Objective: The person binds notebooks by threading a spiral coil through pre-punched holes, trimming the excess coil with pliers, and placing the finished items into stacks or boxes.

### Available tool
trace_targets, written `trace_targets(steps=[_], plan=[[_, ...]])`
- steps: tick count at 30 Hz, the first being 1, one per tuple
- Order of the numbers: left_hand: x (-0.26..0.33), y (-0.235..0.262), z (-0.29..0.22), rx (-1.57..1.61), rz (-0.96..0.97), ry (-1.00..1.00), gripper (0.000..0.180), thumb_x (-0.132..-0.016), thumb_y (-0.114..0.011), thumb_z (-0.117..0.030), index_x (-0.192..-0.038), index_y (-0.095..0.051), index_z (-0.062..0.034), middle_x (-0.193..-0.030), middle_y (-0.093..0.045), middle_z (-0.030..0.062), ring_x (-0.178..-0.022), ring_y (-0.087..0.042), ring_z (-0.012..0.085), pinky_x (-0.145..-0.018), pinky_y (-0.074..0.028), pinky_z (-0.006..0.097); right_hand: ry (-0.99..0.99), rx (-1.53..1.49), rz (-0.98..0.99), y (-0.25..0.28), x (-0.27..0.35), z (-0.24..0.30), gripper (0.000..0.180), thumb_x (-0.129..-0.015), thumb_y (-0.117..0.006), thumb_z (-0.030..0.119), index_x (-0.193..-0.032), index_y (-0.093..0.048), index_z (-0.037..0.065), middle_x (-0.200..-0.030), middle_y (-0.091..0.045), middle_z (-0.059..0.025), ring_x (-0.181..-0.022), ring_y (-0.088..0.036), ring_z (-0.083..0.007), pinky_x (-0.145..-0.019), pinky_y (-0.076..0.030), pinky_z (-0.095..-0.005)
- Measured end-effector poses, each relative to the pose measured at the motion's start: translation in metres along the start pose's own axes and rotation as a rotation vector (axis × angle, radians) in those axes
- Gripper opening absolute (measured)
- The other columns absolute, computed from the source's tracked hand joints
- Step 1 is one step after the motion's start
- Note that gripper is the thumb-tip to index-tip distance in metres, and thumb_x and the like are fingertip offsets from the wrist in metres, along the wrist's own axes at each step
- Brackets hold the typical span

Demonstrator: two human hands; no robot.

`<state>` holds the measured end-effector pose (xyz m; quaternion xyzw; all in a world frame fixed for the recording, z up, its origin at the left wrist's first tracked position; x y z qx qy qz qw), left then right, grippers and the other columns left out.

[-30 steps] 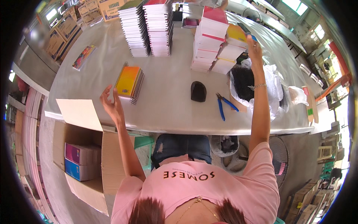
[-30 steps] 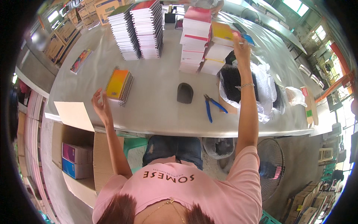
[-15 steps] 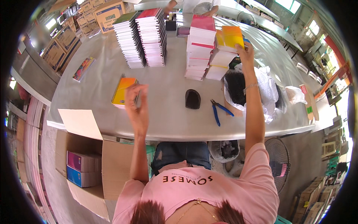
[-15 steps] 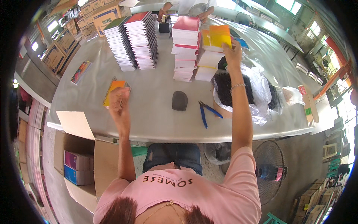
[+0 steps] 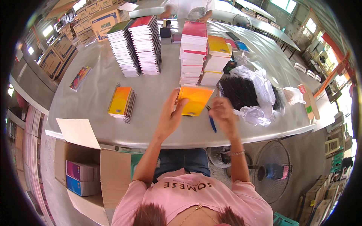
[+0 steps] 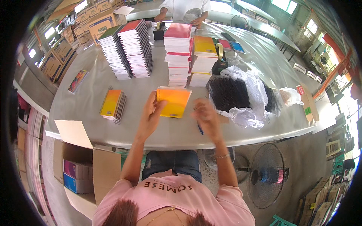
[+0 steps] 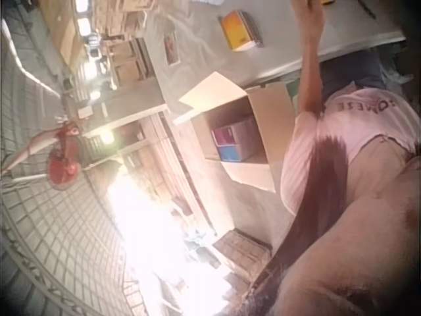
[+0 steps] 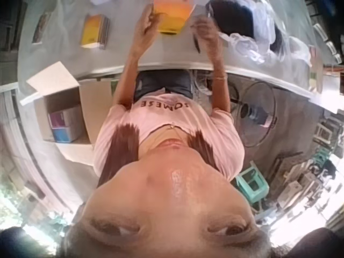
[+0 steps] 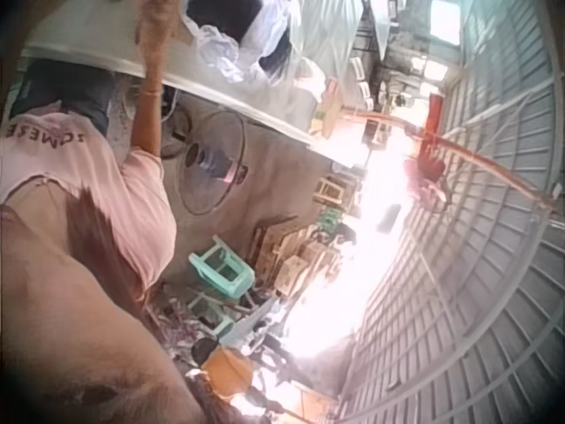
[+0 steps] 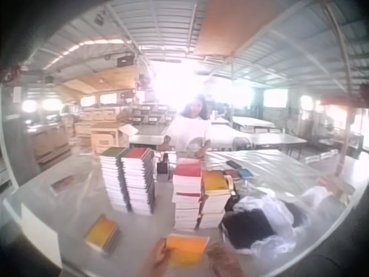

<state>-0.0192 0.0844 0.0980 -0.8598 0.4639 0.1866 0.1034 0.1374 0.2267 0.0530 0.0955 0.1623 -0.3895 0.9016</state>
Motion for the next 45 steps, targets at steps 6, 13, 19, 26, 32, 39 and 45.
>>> trace_targets(steps=[6, 13, 19, 26, 32, 39, 45], plan=[[0.026, 0.028, -0.021, -0.954, 0.197, -0.128, 0.018, -0.091, -0.055, -0.004, -0.108, -0.059, -0.009, -0.103, -0.059, 0.0117, -0.103, -0.056, 0.0311, -0.099, -0.036, 0.043, -0.004, 1.085, -0.462, 0.202, -0.037, -0.046, 0.031, -0.084, -0.07, 0.013, -0.114, -0.062, 0.008, -0.098, -0.063, -0.0155, -0.093, -0.06, -0.0314, -0.085, -0.048, -0.0414], [0.069, 0.034, 0.029, -1.192, 0.193, -0.042, 0.024, -0.09, -0.054, -0.006, -0.111, -0.058, -0.0151, -0.107, -0.056, 0.0037, -0.111, -0.052, 0.0262, -0.111, -0.012, 0.064, -0.127, 1.119, -0.318, 0.223, -0.037, -0.085, 0.027, -0.084, -0.071, 0.021, -0.106, -0.065, 0.007, -0.101, -0.065, -0.0168, -0.098, -0.059, -0.0364, -0.086, -0.044, -0.048], [0.076, 0.03, 0.03, -1.147, 0.083, -0.046, 0.02, -0.09, -0.061, -0.018, -0.109, -0.057, -0.0162, -0.112, -0.052, 0.0049, -0.116, -0.047, 0.0264, -0.11, -0.005, 0.072, -0.13, 1.118, -0.31, 0.228, -0.036, -0.088, 0.022, -0.083, -0.07, 0.02, -0.098, -0.063, 0.005, -0.099, -0.065, -0.017, -0.098, -0.057, -0.0374, -0.087, -0.043, -0.0485], [0.082, 0.031, 0.031, -1.052, -0.077, -0.082, 0.037, -0.077, -0.077, -0.043, -0.096, -0.061, -0.0159, -0.119, -0.046, 0.0075, -0.121, -0.042, 0.0324, -0.104, -0.012, 0.074, -0.195, 1.213, -0.312, 0.226, -0.036, -0.09, 0.02, -0.086, -0.067, 0.022, -0.099, -0.063, 0.007, -0.102, -0.062, -0.0176, -0.102, -0.056, -0.039, -0.088, -0.042, -0.0504], [0.079, 0.031, 0.045, -1.019, -0.144, -0.128, 0.04, -0.072, -0.081, -0.044, -0.091, -0.061, -0.0148, -0.118, -0.046, 0.0064, -0.119, -0.042, 0.0333, -0.101, -0.019, 0.07, -0.242, 1.244, -0.301, 0.22, -0.036, -0.09, 0.019, -0.089, -0.064, 0.024, -0.099, -0.064, 0.008, -0.106, -0.061, -0.0172, -0.104, -0.056, -0.0393, -0.087, -0.042, -0.0517], [0.076, 0.024, 0.042, -1.018, -0.189, -0.129, 0.036, -0.066, -0.084, -0.031, -0.086, -0.06, -0.013, -0.112, -0.049, 0.0053, -0.111, -0.044, 0.0332, -0.096, -0.029, 0.057, -0.204, 1.243, -0.286, 0.225, -0.04, -0.092, 0.018, -0.09, -0.062, 0.022, -0.1, -0.064, 0.007, -0.103, -0.066, -0.0162, -0.1, -0.061, -0.0396, -0.087, -0.042, -0.0547], [0.077, 0.025, 0.043, -1.044, -0.175, -0.107, 0.035, -0.069, -0.08, -0.034, -0.088, -0.058, -0.0147, -0.107, -0.052, 0.0025, -0.11, -0.046, 0.0301, -0.094, -0.03, 0.058, -0.189, 1.352, -0.306, 0.207, -0.038, -0.087, 0.017, -0.089, -0.061, 0.018, -0.101, -0.063, 0.006, -0.105, -0.066, -0.0164, -0.1, -0.062, -0.0383, -0.081, -0.043, -0.056]])
Point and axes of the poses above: each hand's wrist, its own x-axis away from the middle knuckle, its own y-axis out of the back of the hand, z = x × y, the point moved 5 cm from there along -x, towards the middle knuckle
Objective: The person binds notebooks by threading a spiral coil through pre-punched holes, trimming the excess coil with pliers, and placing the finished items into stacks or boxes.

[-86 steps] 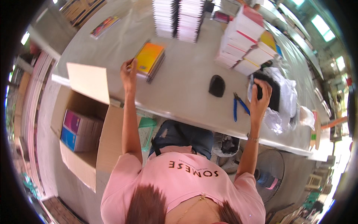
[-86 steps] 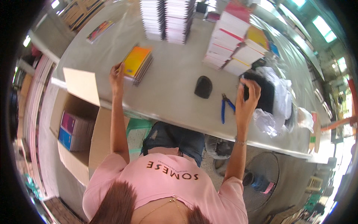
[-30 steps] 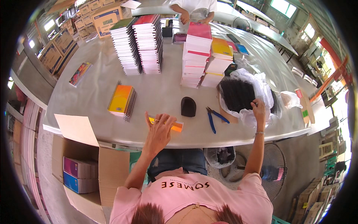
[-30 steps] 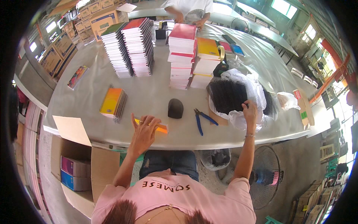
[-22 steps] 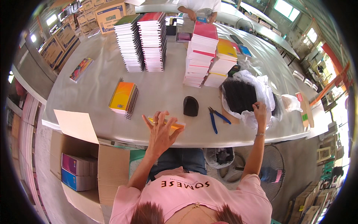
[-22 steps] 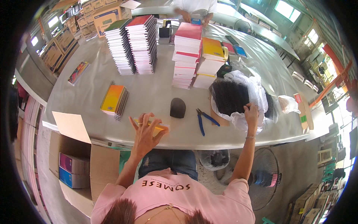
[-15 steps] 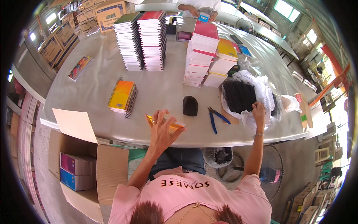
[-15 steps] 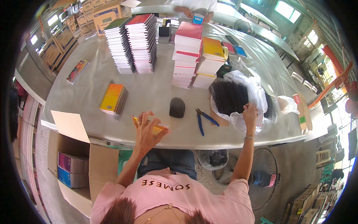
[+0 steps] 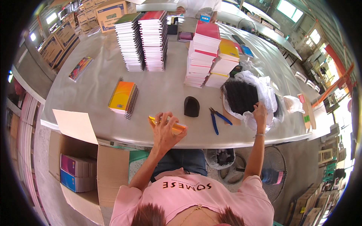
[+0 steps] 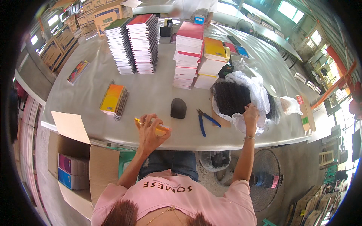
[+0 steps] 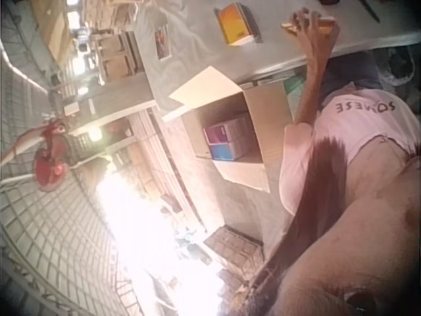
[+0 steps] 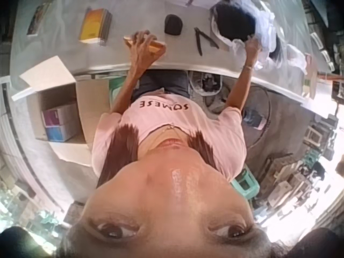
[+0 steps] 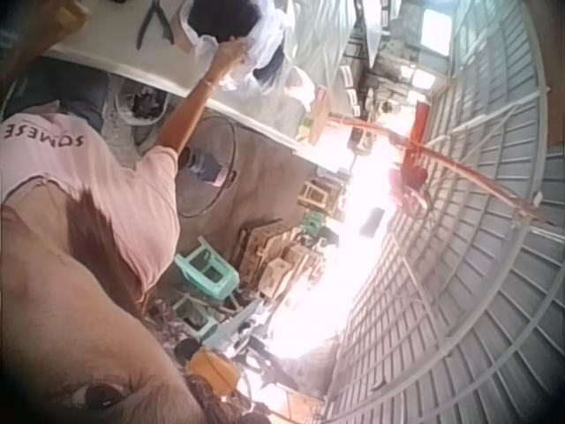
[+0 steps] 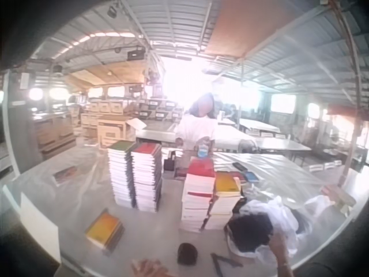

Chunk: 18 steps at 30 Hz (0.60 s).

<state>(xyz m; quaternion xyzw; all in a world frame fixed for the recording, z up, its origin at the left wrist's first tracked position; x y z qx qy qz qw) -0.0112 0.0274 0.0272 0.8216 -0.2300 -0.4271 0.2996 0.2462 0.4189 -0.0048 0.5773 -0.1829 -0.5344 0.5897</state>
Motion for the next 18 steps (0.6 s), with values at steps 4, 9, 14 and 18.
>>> trace_targets(steps=[4, 9, 14, 18], plan=[[0.0, -0.001, 0.001, 0.003, -0.019, -0.013, 0.036, -0.069, -0.08, -0.035, -0.089, -0.058, -0.0149, -0.106, -0.052, 0.0027, -0.109, -0.046, 0.0294, -0.093, -0.031, 0.055, 0.047, -0.006, -0.005, 0.008, 0.0, 0.005, 0.015, -0.088, -0.06, 0.014, -0.099, -0.062, 0.004, -0.097, -0.066, -0.0176, -0.096, -0.062, -0.0379, -0.082, -0.044, -0.0529], [0.0, -0.002, 0.003, -0.027, -0.012, -0.018, 0.036, -0.071, -0.079, -0.036, -0.09, -0.058, -0.0147, -0.106, -0.052, 0.0035, -0.11, -0.046, 0.0298, -0.093, -0.031, 0.056, 0.11, 0.217, -0.077, 0.005, 0.008, 0.022, 0.013, -0.087, -0.057, 0.008, -0.1, -0.059, 0.003, -0.098, -0.066, -0.0165, -0.095, -0.062, -0.0368, -0.084, -0.044, -0.0525], [-0.001, -0.001, 0.001, -0.003, -0.005, -0.024, 0.038, -0.07, -0.082, -0.033, -0.091, -0.058, -0.0132, -0.107, -0.051, 0.0054, -0.112, -0.045, 0.033, -0.094, -0.032, 0.055, 0.068, 0.082, -0.094, -0.003, 0.012, 0.008, 0.028, -0.083, -0.058, 0.004, -0.11, -0.054, 0.002, -0.104, -0.062, -0.0187, -0.103, -0.059, -0.0385, -0.087, -0.042, -0.0556], [0.0, -0.001, 0.0, -0.002, 0.014, -0.023, 0.038, -0.071, -0.081, -0.033, -0.092, -0.058, -0.013, -0.108, -0.051, 0.006, -0.113, -0.045, 0.0332, -0.094, -0.032, 0.055, 0.012, -0.053, 0.04, 0.0, 0.004, 0.001, 0.031, -0.079, -0.056, -0.001, -0.111, -0.052, 0.001, -0.104, -0.061, -0.0203, -0.102, -0.059, -0.0397, -0.084, -0.046, -0.0534]])
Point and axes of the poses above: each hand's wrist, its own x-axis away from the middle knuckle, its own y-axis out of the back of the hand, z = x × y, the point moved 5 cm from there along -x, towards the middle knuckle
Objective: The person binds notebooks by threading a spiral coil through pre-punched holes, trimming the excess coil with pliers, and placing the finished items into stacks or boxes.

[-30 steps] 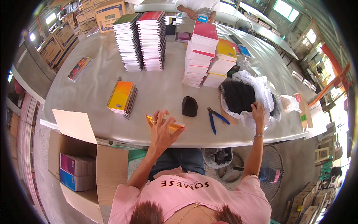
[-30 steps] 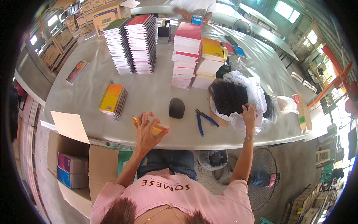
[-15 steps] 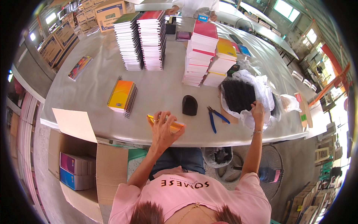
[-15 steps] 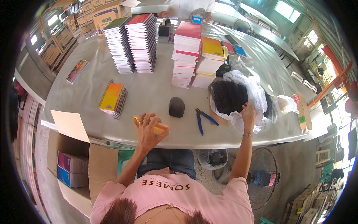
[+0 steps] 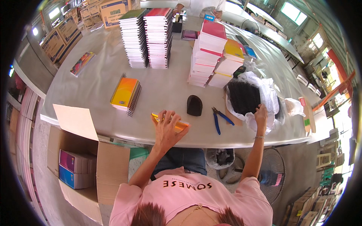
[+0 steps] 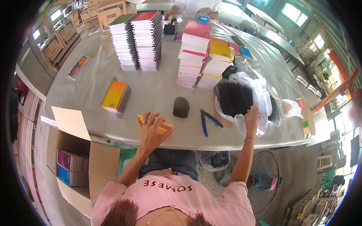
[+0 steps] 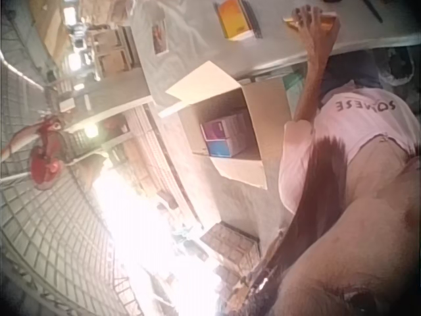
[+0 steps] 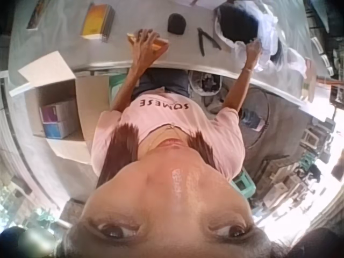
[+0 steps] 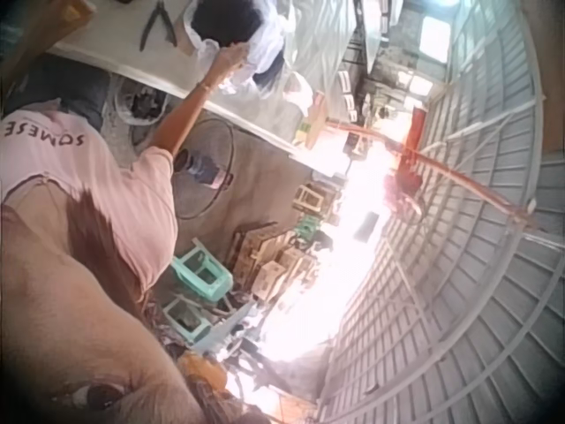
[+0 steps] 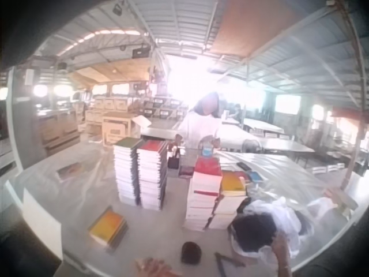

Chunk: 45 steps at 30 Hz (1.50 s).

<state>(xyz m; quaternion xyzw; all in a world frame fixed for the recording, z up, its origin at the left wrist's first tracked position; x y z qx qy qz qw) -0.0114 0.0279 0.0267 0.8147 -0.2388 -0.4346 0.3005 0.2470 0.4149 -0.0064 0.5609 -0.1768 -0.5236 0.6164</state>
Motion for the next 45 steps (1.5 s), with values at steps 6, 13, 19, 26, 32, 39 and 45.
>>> trace_targets(steps=[6, 13, 19, 26, 32, 39, 45], plan=[[0.0, -0.002, 0.002, -0.01, -0.042, 0.002, 0.037, -0.072, -0.078, -0.037, -0.091, -0.058, -0.0131, -0.105, -0.053, 0.005, -0.11, -0.046, 0.0303, -0.095, -0.029, 0.058, 0.031, 0.186, -0.081, 0.004, 0.008, 0.023, 0.03, -0.078, -0.052, -0.005, -0.107, -0.055, 0.0, -0.101, -0.063, -0.0219, -0.101, -0.059, -0.0412, -0.083, -0.046, -0.0518], [-0.001, -0.004, 0.002, 0.014, -0.035, 0.005, 0.036, -0.074, -0.078, -0.038, -0.091, -0.058, -0.0135, -0.106, -0.053, 0.0048, -0.111, -0.046, 0.0301, -0.097, -0.027, 0.061, 0.035, 0.024, -0.058, 0.006, 0.006, 0.011, 0.031, -0.078, -0.052, -0.005, -0.109, -0.054, -0.002, -0.103, -0.061, -0.0231, -0.098, -0.06, -0.0411, -0.086, -0.046, -0.0507], [0.001, -0.003, 0.003, -0.009, -0.042, -0.008, 0.038, -0.072, -0.081, -0.037, -0.092, -0.058, -0.0141, -0.107, -0.052, 0.005, -0.111, -0.045, 0.0313, -0.096, -0.029, 0.058, 0.007, -0.035, 0.003, 0.007, 0.003, 0.015, 0.035, -0.077, -0.05, -0.009, -0.111, -0.055, -0.002, -0.104, -0.062, -0.0233, -0.102, -0.059, -0.0406, -0.088, -0.045, -0.0502], [0.002, -0.003, 0.002, -0.01, -0.045, -0.022, 0.04, -0.071, -0.081, -0.037, -0.093, -0.058, -0.014, -0.108, -0.053, 0.0056, -0.111, -0.045, 0.0318, -0.096, -0.029, 0.058, -0.026, 0.002, -0.064, 0.008, 0.016, 0.018, 0.039, -0.077, -0.051, -0.006, -0.115, -0.054, 0.0, -0.118, -0.058, -0.0203, -0.117, -0.049, -0.0411, -0.098, -0.039, -0.0554], [0.006, -0.001, 0.005, -0.054, -0.029, -0.021, 0.041, -0.07, -0.082, -0.035, -0.095, -0.058, -0.0136, -0.108, -0.053, 0.0064, -0.11, -0.045, 0.0328, -0.097, -0.031, 0.053, -0.022, 0.036, -0.205, 0.0, 0.0, 0.0, 0.036, -0.075, -0.053, 0.002, -0.11, -0.057, -0.004, -0.104, -0.061, -0.0244, -0.104, -0.052, -0.0427, -0.091, -0.037, -0.0537], [0.002, -0.003, -0.002, -0.063, 0.025, -0.008, 0.041, -0.071, -0.082, -0.034, -0.095, -0.057, -0.0133, -0.105, -0.053, 0.0061, -0.112, -0.043, 0.0317, -0.098, -0.03, 0.052, -0.092, -0.01, -0.029, -0.003, -0.023, -0.024, 0.022, -0.073, -0.06, 0.006, -0.094, -0.06, -0.002, -0.099, -0.063, -0.0265, -0.103, -0.058, -0.0427, -0.091, -0.043, -0.0502], [0.002, -0.004, -0.001, -0.073, 0.005, -0.022, 0.041, -0.071, -0.082, -0.034, -0.096, -0.057, -0.0134, -0.106, -0.053, 0.0056, -0.112, -0.044, 0.0308, -0.099, -0.029, 0.052, -0.006, -0.064, 0.04, -0.003, -0.023, -0.035, 0.03, -0.072, -0.056, 0.003, -0.101, -0.06, -0.002, -0.105, -0.064, -0.0261, -0.108, -0.057, -0.0423, -0.092, -0.044, -0.0496]])
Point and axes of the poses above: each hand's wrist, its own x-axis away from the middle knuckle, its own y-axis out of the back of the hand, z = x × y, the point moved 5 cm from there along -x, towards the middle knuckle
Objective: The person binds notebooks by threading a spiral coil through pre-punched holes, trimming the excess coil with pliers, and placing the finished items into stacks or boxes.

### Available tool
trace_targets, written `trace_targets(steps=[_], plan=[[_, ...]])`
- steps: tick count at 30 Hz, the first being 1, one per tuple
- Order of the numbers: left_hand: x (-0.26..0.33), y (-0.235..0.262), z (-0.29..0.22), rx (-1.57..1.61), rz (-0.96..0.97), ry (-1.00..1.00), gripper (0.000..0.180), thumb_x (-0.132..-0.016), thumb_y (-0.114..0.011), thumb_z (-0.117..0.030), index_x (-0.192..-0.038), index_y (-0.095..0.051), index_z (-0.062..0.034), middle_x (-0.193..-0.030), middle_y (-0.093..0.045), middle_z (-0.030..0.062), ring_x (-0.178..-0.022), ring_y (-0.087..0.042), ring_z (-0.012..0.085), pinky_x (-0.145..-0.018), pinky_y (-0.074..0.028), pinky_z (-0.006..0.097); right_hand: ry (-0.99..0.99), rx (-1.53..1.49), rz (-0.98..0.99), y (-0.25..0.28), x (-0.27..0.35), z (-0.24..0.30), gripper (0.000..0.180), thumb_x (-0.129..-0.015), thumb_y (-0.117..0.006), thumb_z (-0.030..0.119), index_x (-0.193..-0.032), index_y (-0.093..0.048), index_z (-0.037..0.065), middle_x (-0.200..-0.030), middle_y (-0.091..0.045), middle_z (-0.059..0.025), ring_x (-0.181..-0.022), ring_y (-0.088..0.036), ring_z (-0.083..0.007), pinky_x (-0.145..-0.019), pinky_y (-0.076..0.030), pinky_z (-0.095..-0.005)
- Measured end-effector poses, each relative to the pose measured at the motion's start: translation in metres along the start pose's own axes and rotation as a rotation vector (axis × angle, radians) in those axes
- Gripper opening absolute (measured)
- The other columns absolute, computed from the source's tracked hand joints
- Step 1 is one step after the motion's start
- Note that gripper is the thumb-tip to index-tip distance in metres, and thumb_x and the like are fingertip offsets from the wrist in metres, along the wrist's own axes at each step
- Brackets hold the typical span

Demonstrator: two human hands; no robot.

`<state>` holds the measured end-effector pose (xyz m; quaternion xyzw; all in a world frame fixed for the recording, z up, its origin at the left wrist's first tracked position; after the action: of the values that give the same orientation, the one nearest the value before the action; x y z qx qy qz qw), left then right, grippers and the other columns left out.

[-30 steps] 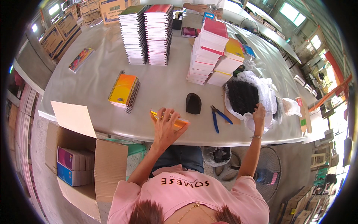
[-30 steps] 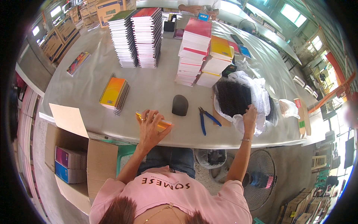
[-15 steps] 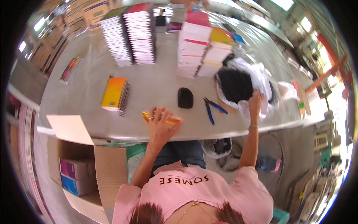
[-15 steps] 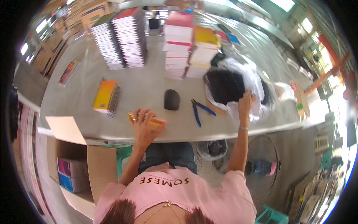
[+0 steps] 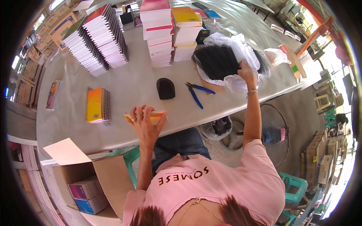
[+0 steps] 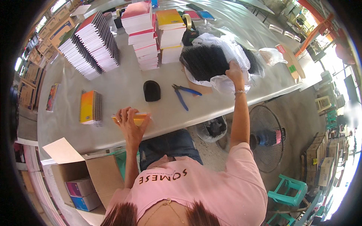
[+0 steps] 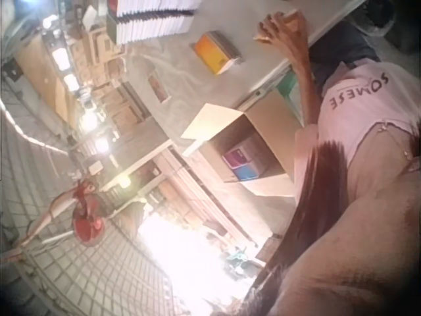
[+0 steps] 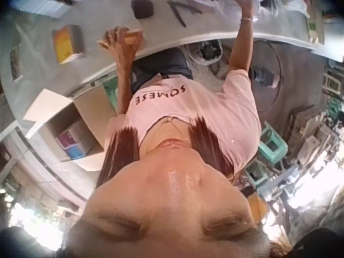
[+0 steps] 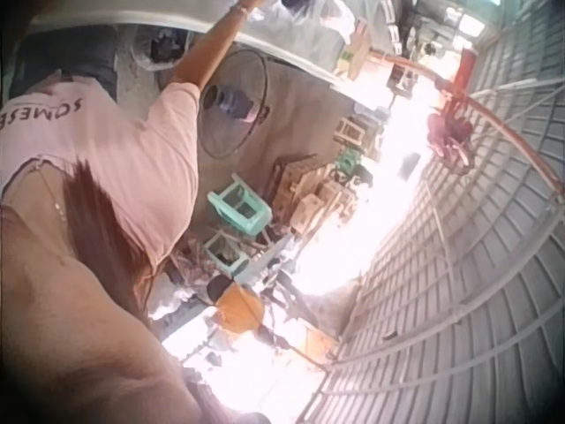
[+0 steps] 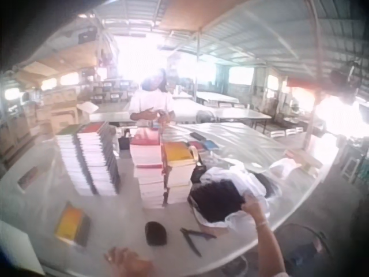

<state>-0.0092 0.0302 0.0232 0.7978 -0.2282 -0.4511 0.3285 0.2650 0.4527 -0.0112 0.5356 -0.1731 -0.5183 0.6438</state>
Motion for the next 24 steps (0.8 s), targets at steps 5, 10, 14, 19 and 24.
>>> trace_targets(steps=[5, 10, 14, 19, 24], plan=[[-0.001, 0.0, 0.0, -0.003, 0.006, 0.002, 0.041, -0.072, -0.082, -0.034, -0.096, -0.056, -0.0136, -0.106, -0.052, 0.0055, -0.112, -0.044, 0.0312, -0.1, -0.029, 0.052, 0.03, -0.068, -0.184, 0.008, 0.007, 0.012, 0.029, -0.071, -0.05, -0.001, -0.097, -0.065, 0.0, -0.092, -0.067, -0.0236, -0.092, -0.063, -0.0412, -0.085, -0.048, -0.0458], [-0.001, 0.001, 0.0, 0.018, 0.008, -0.006, 0.041, -0.072, -0.082, -0.033, -0.096, -0.057, -0.0129, -0.106, -0.052, 0.0055, -0.111, -0.043, 0.0316, -0.1, -0.029, 0.052, -0.113, -0.102, -0.19, 0.032, 0.017, 0.028, 0.032, -0.073, -0.051, -0.002, -0.101, -0.067, -0.001, -0.091, -0.068, -0.0242, -0.088, -0.067, -0.0381, -0.08, -0.051, -0.0452], [-0.001, 0.003, -0.001, 0.027, 0.014, -0.001, 0.04, -0.071, -0.083, -0.033, -0.095, -0.057, -0.0123, -0.106, -0.053, 0.0058, -0.11, -0.044, 0.032, -0.099, -0.029, 0.052, -0.373, -0.34, -0.233, 0.06, 0.025, 0.057, 0.037, -0.08, -0.053, -0.002, -0.115, -0.063, 0.001, -0.093, -0.068, -0.0192, -0.082, -0.068, -0.0277, -0.072, -0.053, -0.0367], [-0.002, 0.003, -0.001, 0.046, 0.001, 0.01, 0.04, -0.07, -0.083, -0.033, -0.092, -0.058, -0.0121, -0.103, -0.054, 0.0056, -0.109, -0.045, 0.0324, -0.097, -0.03, 0.052, -0.065, -0.845, -0.347, 0.065, 0.022, 0.056, 0.032, -0.086, -0.062, -0.001, -0.118, -0.062, 0.002, -0.093, -0.062, -0.0064, -0.083, -0.059, -0.011, -0.074, -0.05, -0.0251], [-0.001, 0.007, 0.003, 0.051, -0.009, 0.033, 0.039, -0.07, -0.082, -0.035, -0.09, -0.059, -0.0117, -0.101, -0.055, 0.0047, -0.108, -0.045, 0.0327, -0.095, -0.031, 0.051, 0.002, -1.408, -0.129, 0.085, 0.063, 0.151, 0.027, -0.092, -0.066, 0.005, -0.118, -0.062, -0.001, -0.1, -0.063, -0.0042, -0.093, -0.06, -0.0114, -0.087, -0.051, -0.0258]])
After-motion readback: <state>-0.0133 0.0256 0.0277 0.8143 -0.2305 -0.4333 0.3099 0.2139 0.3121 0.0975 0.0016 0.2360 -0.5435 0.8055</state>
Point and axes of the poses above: each hand's wrist, its own x-axis away from the middle knuckle, its own y-axis out of the back of the hand, z = x × y, the point moved 5 cm from there along -x, towards the middle knuckle
